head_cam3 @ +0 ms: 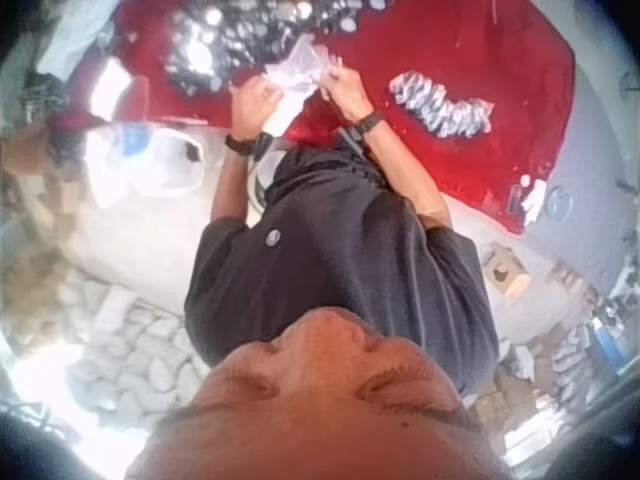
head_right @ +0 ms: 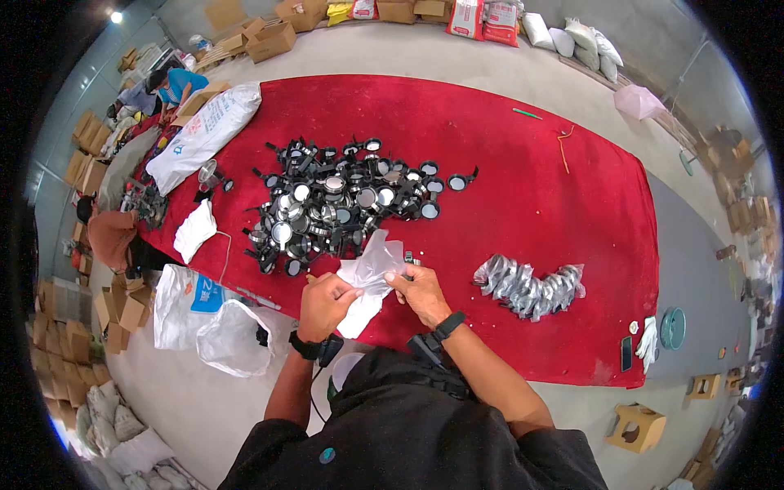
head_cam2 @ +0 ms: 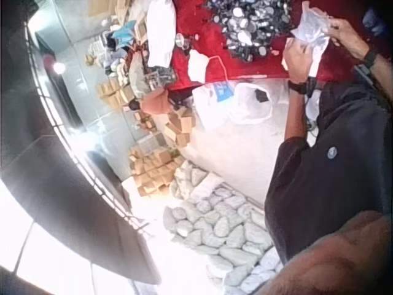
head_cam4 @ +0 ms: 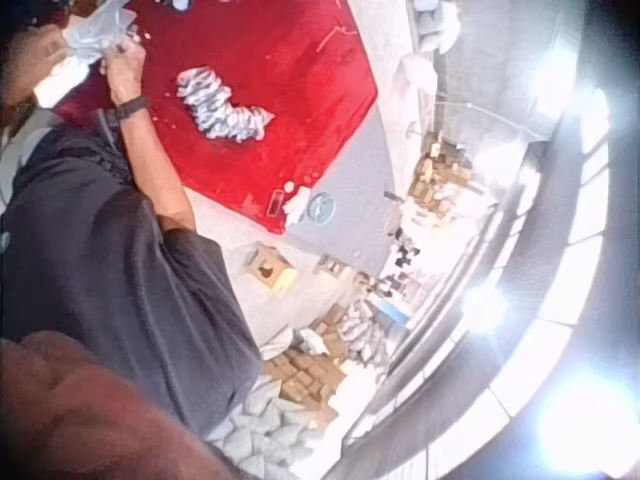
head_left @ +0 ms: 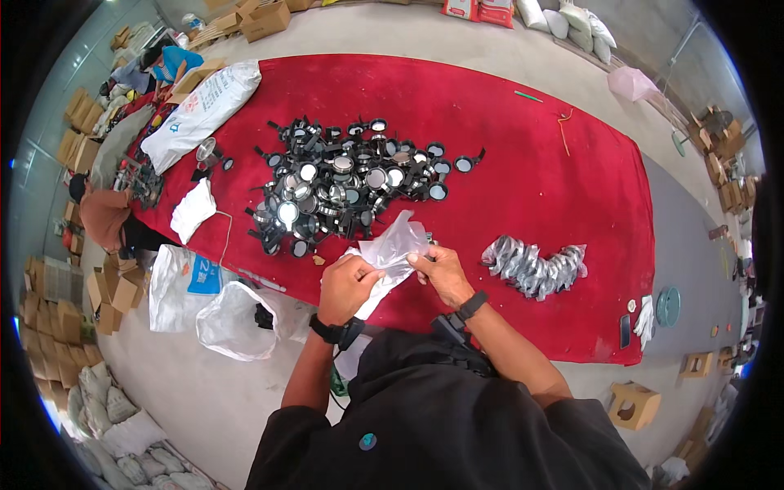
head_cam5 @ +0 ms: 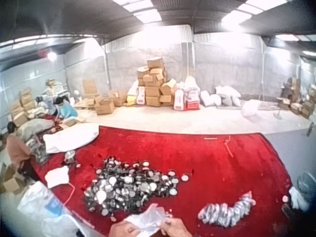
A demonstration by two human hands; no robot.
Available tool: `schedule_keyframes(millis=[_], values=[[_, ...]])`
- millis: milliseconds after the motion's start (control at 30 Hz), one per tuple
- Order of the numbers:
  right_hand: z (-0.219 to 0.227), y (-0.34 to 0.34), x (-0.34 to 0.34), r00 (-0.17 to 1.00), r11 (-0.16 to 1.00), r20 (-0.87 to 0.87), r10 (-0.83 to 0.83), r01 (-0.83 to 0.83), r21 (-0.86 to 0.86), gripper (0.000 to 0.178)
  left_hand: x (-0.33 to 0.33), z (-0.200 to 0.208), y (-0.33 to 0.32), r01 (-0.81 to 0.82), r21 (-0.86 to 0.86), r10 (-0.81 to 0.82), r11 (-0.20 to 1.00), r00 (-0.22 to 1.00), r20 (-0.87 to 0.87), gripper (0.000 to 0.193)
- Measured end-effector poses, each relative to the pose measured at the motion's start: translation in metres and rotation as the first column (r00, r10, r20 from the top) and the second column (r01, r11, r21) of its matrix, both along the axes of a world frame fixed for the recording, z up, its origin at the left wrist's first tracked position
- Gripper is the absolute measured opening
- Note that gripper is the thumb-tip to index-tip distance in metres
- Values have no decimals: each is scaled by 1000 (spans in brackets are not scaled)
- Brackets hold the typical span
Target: Packing small circular components into plastic bags in a manufacturing setting.
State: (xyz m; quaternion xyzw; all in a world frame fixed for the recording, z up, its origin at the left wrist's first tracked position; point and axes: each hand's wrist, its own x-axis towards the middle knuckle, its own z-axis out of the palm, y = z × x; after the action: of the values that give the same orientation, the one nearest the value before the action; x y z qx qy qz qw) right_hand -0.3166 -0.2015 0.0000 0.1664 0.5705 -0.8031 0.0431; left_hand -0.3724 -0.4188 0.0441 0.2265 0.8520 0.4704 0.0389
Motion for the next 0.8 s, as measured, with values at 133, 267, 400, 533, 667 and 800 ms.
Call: schedule_keyframes(millis=[133, 267, 400, 533, 667, 800], values=[[2, 3, 0, 999, 998, 14, -39, 40, -49, 16, 2, 2, -6, -36, 1, 36, 999, 999, 0, 18], [-1, 13, 1, 999, 995, 5, -42, 43, -95, 16, -5, 0, -14, -68, -3, 67, 998, 994, -81, 17], [-5, 34, 8, 997, 981, 39, -71, 77, -181, 16, -29, -29, -53, -192, -276, 108, 942, 950, -293, 16], [16, 54, 19, 1000, 966, 5, -21, 21, -258, 17, -30, -85, -82, -118, -419, -3, 900, 961, -277, 14], [36, 62, 25, 996, 954, -76, 39, -60, -294, 15, -19, -170, -102, -55, -606, 24, 794, 998, -60, 21], [43, 63, 27, 998, 984, -67, -21, 8, -179, 14, -17, -194, -91, -59, -628, 132, 776, 989, 70, 37]])
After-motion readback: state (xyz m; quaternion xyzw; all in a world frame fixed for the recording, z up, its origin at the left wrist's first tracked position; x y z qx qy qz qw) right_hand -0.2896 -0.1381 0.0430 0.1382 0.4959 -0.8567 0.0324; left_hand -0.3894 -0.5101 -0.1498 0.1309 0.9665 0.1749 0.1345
